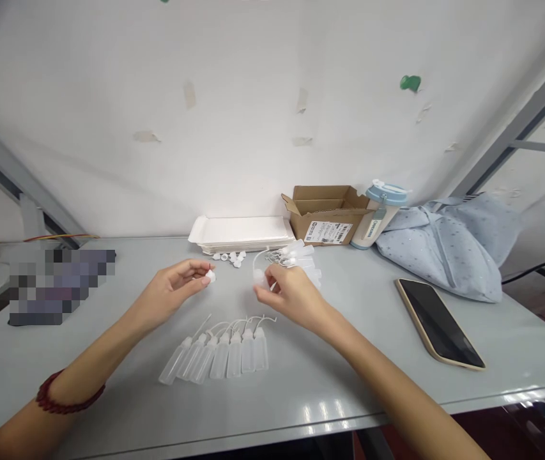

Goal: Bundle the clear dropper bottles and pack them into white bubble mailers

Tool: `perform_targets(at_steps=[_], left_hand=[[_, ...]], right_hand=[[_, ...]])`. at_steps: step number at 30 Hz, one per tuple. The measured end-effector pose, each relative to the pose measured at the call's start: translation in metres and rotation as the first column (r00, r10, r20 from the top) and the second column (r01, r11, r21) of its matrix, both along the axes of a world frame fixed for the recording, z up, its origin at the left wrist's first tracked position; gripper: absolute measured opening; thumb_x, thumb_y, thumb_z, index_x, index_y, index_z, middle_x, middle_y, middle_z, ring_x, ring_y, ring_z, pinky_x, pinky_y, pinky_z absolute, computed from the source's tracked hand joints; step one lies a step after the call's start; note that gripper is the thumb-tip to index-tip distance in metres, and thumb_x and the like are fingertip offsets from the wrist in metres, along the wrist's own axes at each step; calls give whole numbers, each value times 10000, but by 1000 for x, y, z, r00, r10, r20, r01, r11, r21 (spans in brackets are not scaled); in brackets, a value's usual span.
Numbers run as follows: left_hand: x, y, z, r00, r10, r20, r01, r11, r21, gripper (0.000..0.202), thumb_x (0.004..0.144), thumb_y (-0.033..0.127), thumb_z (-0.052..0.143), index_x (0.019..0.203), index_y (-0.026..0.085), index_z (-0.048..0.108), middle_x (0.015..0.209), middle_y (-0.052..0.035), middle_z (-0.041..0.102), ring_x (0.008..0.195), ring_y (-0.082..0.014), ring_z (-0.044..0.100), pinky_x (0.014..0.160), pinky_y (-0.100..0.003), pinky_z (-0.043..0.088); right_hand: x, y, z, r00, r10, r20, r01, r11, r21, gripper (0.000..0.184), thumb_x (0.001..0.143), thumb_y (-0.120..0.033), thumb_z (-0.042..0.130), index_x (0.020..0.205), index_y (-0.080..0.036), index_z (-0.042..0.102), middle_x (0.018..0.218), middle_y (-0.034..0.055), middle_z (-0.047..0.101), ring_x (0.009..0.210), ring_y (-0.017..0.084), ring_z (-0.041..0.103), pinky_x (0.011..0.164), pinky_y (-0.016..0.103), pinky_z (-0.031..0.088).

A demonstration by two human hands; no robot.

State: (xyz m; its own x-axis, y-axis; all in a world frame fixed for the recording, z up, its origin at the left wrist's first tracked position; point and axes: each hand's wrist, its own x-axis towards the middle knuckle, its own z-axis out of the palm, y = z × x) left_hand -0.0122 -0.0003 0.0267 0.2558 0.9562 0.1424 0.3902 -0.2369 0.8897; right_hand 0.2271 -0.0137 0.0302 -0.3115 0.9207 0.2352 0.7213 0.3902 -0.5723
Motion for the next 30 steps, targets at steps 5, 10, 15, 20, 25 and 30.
perform_targets(at_steps=[5, 10, 15, 20, 25, 30], left_hand=[[21, -22, 1, 992, -85, 88, 85, 996, 3, 228, 802, 387, 565, 924, 214, 650, 974, -29, 664, 873, -170, 589, 792, -281, 478], [28, -35, 1, 995, -104, -8, 104, 987, 124, 194, 805, 366, 566, 917, 236, 657, 920, -34, 659, 775, -168, 546, 740, -302, 474], [27, -31, -3, 996, 10, -84, 3, 990, 143, 192, 810, 370, 543, 908, 247, 653, 862, -21, 646, 751, -165, 540, 691, -287, 461], [24, -24, -3, 999, -26, 32, 29, 996, -87, 262, 788, 431, 559, 882, 205, 649, 800, -14, 645, 720, -155, 569, 651, -262, 457], [20, -22, 1, 993, -51, 103, 72, 977, -202, 243, 775, 413, 575, 797, 187, 662, 741, -1, 645, 657, -124, 560, 611, -232, 429], [17, -20, 0, 982, -113, 149, 164, 906, -391, 316, 796, 464, 527, 778, 170, 640, 472, 41, 521, 408, -81, 415, 430, -207, 300]], right_hand=[[-15, -3, -23, 996, 63, -62, -61, 998, 25, 164, 796, -338, 539, 759, -198, 463, 533, -51, 467, 446, 91, 437, 451, 206, 318], [-20, -6, -32, 993, 115, 15, -116, 988, 105, 129, 825, -310, 518, 828, -182, 497, 643, -2, 559, 518, 111, 508, 481, 213, 358], [-23, -9, -35, 989, 146, 4, -145, 971, 190, 169, 855, -342, 505, 832, -175, 514, 638, -1, 569, 468, 89, 461, 466, 213, 352], [-24, -11, -36, 987, 161, -13, -149, 939, 309, 163, 870, -321, 502, 928, -176, 547, 670, 12, 588, 502, 97, 482, 479, 219, 370], [-23, -9, -31, 983, 186, 6, -168, 873, 458, 171, 870, -258, 516, 1008, -167, 556, 792, 64, 623, 650, 149, 552, 582, 265, 445], [-21, -4, -28, 965, 259, 35, -241, 830, 503, 182, 880, -200, 490, 1052, -183, 549, 869, 77, 640, 763, 186, 547, 667, 314, 449]])
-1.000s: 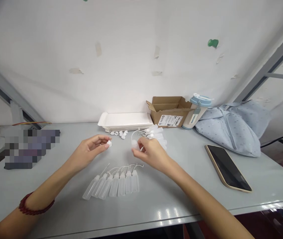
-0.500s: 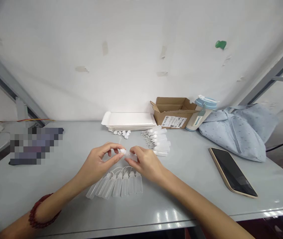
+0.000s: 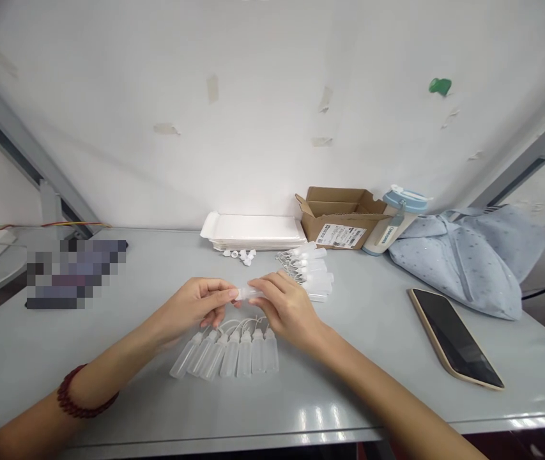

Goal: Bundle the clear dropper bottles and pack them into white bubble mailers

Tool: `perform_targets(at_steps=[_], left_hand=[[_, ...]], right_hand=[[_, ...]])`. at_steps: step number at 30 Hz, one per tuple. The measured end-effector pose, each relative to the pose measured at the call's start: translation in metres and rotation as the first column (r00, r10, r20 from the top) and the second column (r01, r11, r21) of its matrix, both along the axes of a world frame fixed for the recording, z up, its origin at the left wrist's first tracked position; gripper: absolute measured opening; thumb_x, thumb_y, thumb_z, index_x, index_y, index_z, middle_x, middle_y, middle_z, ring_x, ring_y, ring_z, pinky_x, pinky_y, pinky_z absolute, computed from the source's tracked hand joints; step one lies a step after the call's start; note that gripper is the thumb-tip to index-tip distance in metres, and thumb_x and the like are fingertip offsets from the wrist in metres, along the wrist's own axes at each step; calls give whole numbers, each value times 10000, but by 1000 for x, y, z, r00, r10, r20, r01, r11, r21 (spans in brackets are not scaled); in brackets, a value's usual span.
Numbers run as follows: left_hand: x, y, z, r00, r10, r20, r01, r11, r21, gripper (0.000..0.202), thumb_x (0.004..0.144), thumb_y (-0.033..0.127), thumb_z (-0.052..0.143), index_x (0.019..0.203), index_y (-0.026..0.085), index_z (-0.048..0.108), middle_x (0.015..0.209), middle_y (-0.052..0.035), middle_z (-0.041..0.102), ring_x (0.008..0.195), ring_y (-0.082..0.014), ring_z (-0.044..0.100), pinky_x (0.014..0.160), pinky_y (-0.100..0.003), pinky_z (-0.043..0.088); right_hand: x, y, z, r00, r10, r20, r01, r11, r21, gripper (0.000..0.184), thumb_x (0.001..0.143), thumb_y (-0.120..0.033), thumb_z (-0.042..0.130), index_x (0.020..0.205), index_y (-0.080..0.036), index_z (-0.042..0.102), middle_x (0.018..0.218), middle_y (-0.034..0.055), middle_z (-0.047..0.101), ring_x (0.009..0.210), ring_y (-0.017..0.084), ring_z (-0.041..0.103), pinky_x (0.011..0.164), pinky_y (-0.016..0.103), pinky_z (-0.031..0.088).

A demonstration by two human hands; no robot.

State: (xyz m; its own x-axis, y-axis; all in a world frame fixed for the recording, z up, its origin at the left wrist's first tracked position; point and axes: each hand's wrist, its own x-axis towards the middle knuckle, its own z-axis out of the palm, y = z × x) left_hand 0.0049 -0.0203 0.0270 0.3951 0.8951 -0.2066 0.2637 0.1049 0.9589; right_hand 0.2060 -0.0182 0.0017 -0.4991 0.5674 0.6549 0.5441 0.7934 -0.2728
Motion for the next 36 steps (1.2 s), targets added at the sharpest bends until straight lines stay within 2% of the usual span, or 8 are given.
perform_targets(at_steps=[3, 7, 10, 13, 20, 25, 29, 36], left_hand=[[1, 0, -2, 1000, 0, 6, 0, 1000, -5, 293, 772, 449, 565, 799, 165, 628, 440, 47, 518, 392, -80, 426, 418, -197, 297], [4, -5, -7, 996, 62, -65, -52, 988, 147, 263, 739, 418, 615, 824, 170, 629, 425, 55, 510, 407, -91, 463, 432, -196, 344], [6, -9, -9, 989, 115, -93, -81, 946, 313, 238, 741, 380, 617, 858, 176, 653, 428, 63, 491, 401, -98, 484, 440, -202, 378], [6, -9, -7, 987, 141, -81, -109, 944, 311, 259, 745, 395, 616, 885, 182, 661, 414, 68, 483, 402, -97, 489, 442, -194, 374], [5, -3, -1, 999, -37, -10, 37, 999, 21, 464, 843, 493, 435, 613, 126, 603, 479, 16, 591, 297, -31, 318, 412, -203, 347], [6, -9, 0, 999, 17, -47, -11, 993, 119, 279, 768, 422, 579, 870, 169, 633, 833, -22, 700, 274, -12, 346, 307, -183, 270], [8, -9, -2, 995, 63, -75, -50, 986, 162, 354, 758, 445, 587, 1012, 202, 618, 964, -39, 687, 280, -6, 346, 289, -177, 279], [9, -6, -4, 999, 0, -47, 4, 997, 73, 447, 836, 525, 432, 734, 135, 624, 630, -19, 668, 286, -31, 287, 296, -185, 233]], right_hand=[[0, 0, 0, 1000, 22, 16, -22, 999, -25, 175, 895, -219, 464, 1029, -166, 563, 784, 66, 621, 689, 173, 508, 622, 298, 425], [-1, -3, 1, 1000, 12, 5, -11, 986, -166, 233, 923, -278, 408, 974, -150, 596, 674, 37, 566, 629, 152, 485, 574, 268, 389], [-1, -5, 5, 999, -9, -52, -13, 912, -411, 278, 935, -309, 379, 943, -161, 614, 689, 25, 585, 621, 130, 507, 568, 245, 386], [-1, -6, 9, 994, -22, -109, -41, 839, -543, 292, 934, -323, 377, 913, -165, 622, 744, 27, 618, 637, 124, 522, 565, 235, 384], [-5, -8, 7, 992, -15, -121, -43, 883, -467, 271, 931, -308, 381, 932, -153, 604, 709, 23, 594, 611, 122, 501, 582, 244, 378], [-5, -8, 8, 994, -33, -108, -31, 837, -546, 316, 946, -330, 338, 872, -160, 594, 684, 10, 579, 590, 113, 488, 560, 233, 363], [-5, -8, 11, 992, -40, -116, -32, 830, -557, 318, 946, -341, 340, 855, -167, 590, 654, -4, 553, 569, 106, 467, 549, 225, 356], [-5, -9, 10, 993, -52, -105, -8, 865, -502, 296, 939, -336, 347, 885, -157, 576, 677, 10, 552, 588, 117, 468, 567, 239, 355]])
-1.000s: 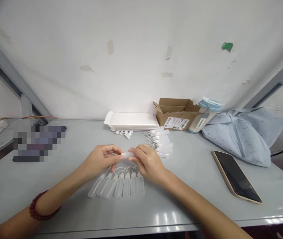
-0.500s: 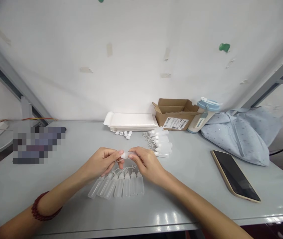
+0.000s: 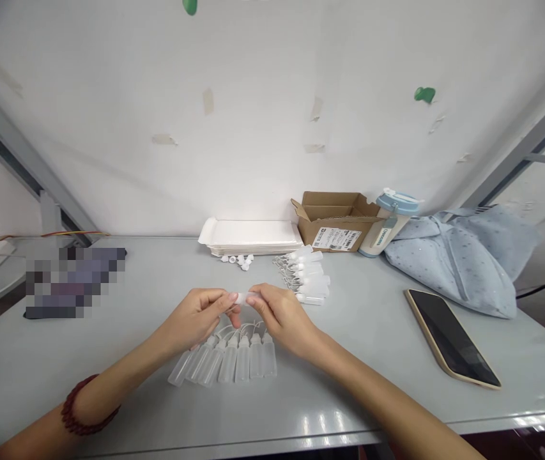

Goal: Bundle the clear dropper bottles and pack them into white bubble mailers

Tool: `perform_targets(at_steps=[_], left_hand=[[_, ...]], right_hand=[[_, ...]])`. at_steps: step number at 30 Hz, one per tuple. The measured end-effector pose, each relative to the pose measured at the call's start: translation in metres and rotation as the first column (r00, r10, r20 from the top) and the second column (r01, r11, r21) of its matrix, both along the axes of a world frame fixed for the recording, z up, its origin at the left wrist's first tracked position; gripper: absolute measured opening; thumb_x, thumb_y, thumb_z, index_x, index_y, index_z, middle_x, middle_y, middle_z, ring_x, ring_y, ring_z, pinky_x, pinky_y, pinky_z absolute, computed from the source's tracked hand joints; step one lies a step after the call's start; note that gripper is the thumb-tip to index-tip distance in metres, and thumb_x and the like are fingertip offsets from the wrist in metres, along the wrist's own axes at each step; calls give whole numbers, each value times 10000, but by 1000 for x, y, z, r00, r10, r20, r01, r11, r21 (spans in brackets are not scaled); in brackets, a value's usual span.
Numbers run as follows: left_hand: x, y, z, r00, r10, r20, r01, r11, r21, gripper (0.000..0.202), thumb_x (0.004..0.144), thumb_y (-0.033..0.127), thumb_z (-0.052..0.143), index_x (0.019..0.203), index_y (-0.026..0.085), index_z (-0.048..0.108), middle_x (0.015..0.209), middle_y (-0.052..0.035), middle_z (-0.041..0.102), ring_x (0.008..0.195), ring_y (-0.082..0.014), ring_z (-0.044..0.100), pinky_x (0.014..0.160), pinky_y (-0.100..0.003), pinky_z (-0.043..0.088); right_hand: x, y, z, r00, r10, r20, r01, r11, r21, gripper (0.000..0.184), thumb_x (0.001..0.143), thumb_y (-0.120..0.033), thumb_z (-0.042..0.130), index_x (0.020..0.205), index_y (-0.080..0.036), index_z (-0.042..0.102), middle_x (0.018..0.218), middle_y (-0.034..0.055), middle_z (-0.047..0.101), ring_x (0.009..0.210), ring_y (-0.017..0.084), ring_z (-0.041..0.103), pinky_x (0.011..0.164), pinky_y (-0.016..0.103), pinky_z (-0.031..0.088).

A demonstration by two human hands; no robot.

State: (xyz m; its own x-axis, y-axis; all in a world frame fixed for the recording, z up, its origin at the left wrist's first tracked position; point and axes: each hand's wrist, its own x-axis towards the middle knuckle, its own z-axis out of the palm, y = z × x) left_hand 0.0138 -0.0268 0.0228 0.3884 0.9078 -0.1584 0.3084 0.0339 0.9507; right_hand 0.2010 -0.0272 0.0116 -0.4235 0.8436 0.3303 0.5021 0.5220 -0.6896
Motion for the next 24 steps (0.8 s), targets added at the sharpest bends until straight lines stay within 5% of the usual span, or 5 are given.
perform_targets(at_steps=[5, 8, 11, 17, 24], left_hand=[[-2, -5, 0, 999, -28, -30, 32, 992, 123, 308, 832, 420, 488, 795, 162, 653, 410, 56, 492, 328, -81, 447, 406, -200, 343], [-2, -6, -1, 998, 13, -64, 1, 979, 204, 220, 797, 360, 540, 839, 170, 643, 429, 56, 492, 423, -117, 543, 431, -195, 351], [-2, -6, -1, 998, 12, -69, -1, 989, 148, 233, 808, 380, 525, 841, 173, 626, 409, 53, 521, 392, -111, 516, 426, -199, 343], [-1, 0, 0, 998, -7, 59, 8, 1000, -19, 379, 858, 439, 442, 633, 144, 520, 561, 2, 633, 318, -54, 463, 406, -195, 296], [-2, 1, 2, 985, -88, 148, 109, 984, -138, 412, 854, 506, 422, 790, 131, 578, 864, -78, 676, 345, -59, 521, 357, -192, 206]], right_hand=[[1, 0, -1, 999, 15, -47, -22, 988, -155, 331, 940, -377, 338, 836, -166, 571, 643, -13, 488, 588, 107, 435, 562, 234, 333], [2, 0, 1, 994, 37, -104, -63, 964, -258, 359, 937, -409, 335, 789, -163, 551, 598, -38, 401, 546, 90, 370, 523, 223, 299], [1, -1, 3, 992, 34, -125, -69, 955, -288, 371, 932, -425, 335, 786, -161, 550, 580, -46, 372, 528, 85, 338, 500, 219, 279], [0, -4, 2, 999, 9, -49, -17, 987, -158, 241, 893, -400, 442, 953, -179, 517, 544, -66, 404, 483, 87, 360, 473, 211, 294], [1, -4, -5, 996, -75, -40, 80, 985, 152, 180, 892, -347, 460, 943, -178, 497, 582, -27, 519, 483, 100, 429, 471, 222, 355]])
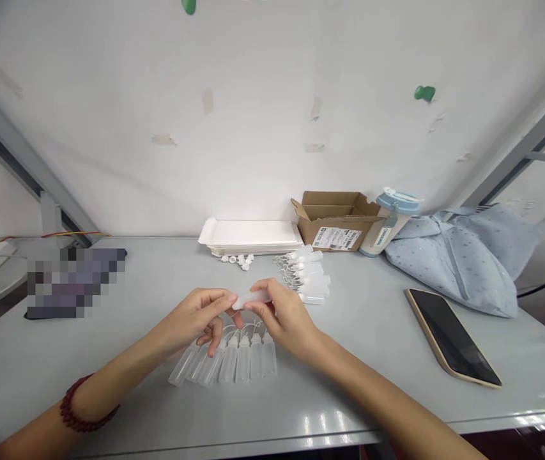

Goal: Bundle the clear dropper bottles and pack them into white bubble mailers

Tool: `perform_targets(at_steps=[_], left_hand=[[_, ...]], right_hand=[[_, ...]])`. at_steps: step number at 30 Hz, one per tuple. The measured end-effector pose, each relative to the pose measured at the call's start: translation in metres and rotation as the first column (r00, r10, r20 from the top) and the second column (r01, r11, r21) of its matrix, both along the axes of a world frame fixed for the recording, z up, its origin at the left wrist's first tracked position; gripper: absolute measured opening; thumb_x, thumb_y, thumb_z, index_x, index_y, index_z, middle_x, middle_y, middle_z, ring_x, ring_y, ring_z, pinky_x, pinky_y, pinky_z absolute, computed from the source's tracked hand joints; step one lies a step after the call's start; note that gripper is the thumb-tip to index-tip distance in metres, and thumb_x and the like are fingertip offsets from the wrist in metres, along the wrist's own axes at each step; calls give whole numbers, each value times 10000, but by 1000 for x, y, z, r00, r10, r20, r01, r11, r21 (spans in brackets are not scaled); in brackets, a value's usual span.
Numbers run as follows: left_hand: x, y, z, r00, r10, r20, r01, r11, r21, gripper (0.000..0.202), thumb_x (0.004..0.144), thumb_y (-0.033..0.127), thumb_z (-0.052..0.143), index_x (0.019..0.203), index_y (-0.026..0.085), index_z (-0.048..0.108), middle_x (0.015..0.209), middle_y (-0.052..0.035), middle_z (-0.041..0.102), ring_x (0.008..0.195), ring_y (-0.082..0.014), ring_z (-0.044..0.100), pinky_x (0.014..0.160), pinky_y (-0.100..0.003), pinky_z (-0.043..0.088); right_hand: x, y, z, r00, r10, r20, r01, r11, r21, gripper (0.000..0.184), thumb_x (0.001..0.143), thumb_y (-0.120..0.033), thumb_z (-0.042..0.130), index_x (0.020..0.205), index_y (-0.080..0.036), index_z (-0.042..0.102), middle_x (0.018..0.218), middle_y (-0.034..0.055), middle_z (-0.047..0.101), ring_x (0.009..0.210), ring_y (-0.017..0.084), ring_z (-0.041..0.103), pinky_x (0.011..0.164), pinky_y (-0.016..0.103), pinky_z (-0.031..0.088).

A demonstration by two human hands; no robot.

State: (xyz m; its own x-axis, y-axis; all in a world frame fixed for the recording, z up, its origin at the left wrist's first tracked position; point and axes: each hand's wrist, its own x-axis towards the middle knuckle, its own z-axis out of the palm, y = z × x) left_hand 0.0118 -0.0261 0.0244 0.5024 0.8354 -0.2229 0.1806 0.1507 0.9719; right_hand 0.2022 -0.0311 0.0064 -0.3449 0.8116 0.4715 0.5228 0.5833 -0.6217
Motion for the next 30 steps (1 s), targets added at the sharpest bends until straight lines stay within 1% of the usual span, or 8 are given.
perform_targets(at_steps=[6, 12, 15, 19, 22, 24, 27, 30], left_hand=[[1, -1, 1, 999, -24, 33, 24, 1000, -6, 390, 859, 480, 435, 766, 129, 578, 759, -48, 656, 396, -62, 534, 363, -176, 253], [1, 1, 1, 997, 30, 72, -22, 994, -104, 443, 861, 513, 415, 719, 117, 553, 626, -17, 602, 355, -43, 480, 337, -158, 218], [0, 1, 2, 997, 20, 75, -12, 995, -99, 448, 858, 525, 411, 755, 118, 568, 644, -29, 619, 360, -55, 497, 331, -160, 229], [-1, -1, 3, 999, -5, 48, 4, 1000, 24, 382, 846, 475, 470, 768, 120, 589, 684, -41, 647, 378, -57, 500, 347, -169, 274], [-2, -4, 3, 1000, 13, -7, -12, 985, 174, 291, 839, 411, 505, 816, 136, 598, 775, -46, 667, 430, -64, 536, 382, -176, 327], [-1, -5, 3, 998, 51, -42, -40, 970, 241, 260, 836, 389, 514, 893, 150, 600, 825, -49, 673, 460, -77, 566, 399, -181, 356], [-1, -5, 3, 997, 61, -40, -51, 974, 222, 306, 831, 422, 508, 943, 154, 604, 911, -75, 675, 468, -91, 585, 388, -189, 376], [0, -2, 2, 999, 28, -20, -25, 989, 145, 385, 848, 475, 448, 829, 128, 615, 866, -86, 674, 455, -100, 587, 371, -195, 367]], right_hand=[[0, -1, 0, 999, -32, 17, 32, 999, 36, 186, 895, -357, 466, 953, -185, 509, 617, -9, 569, 488, 102, 466, 462, 221, 378], [3, 8, -9, 991, 7, 134, -48, 950, 308, 182, 901, -327, 464, 1001, -183, 511, 787, 57, 596, 643, 140, 531, 538, 245, 417], [5, 9, -10, 990, 5, 138, -50, 942, 332, 176, 912, -309, 445, 1001, -180, 524, 728, 41, 570, 604, 132, 495, 532, 244, 403], [3, 4, -3, 994, 16, 105, -39, 973, 228, 215, 912, -337, 434, 932, -166, 562, 638, 13, 530, 535, 114, 439, 503, 236, 367], [1, 1, 4, 999, 25, 44, -26, 1000, 8, 279, 909, -371, 427, 818, -162, 588, 593, -4, 512, 517, 99, 426, 491, 223, 345], [0, 0, 7, 1000, 22, 4, -21, 990, -141, 334, 903, -403, 424, 759, -158, 599, 564, -15, 490, 508, 92, 412, 477, 217, 324], [-1, 1, 8, 999, 7, -39, -17, 966, -260, 392, 899, -441, 407, 730, -153, 612, 534, -27, 451, 481, 82, 362, 447, 215, 282], [-2, 1, 7, 998, -9, -60, -6, 968, -252, 392, 895, -451, 408, 746, -152, 613, 557, -19, 479, 499, 87, 385, 455, 215, 292]])
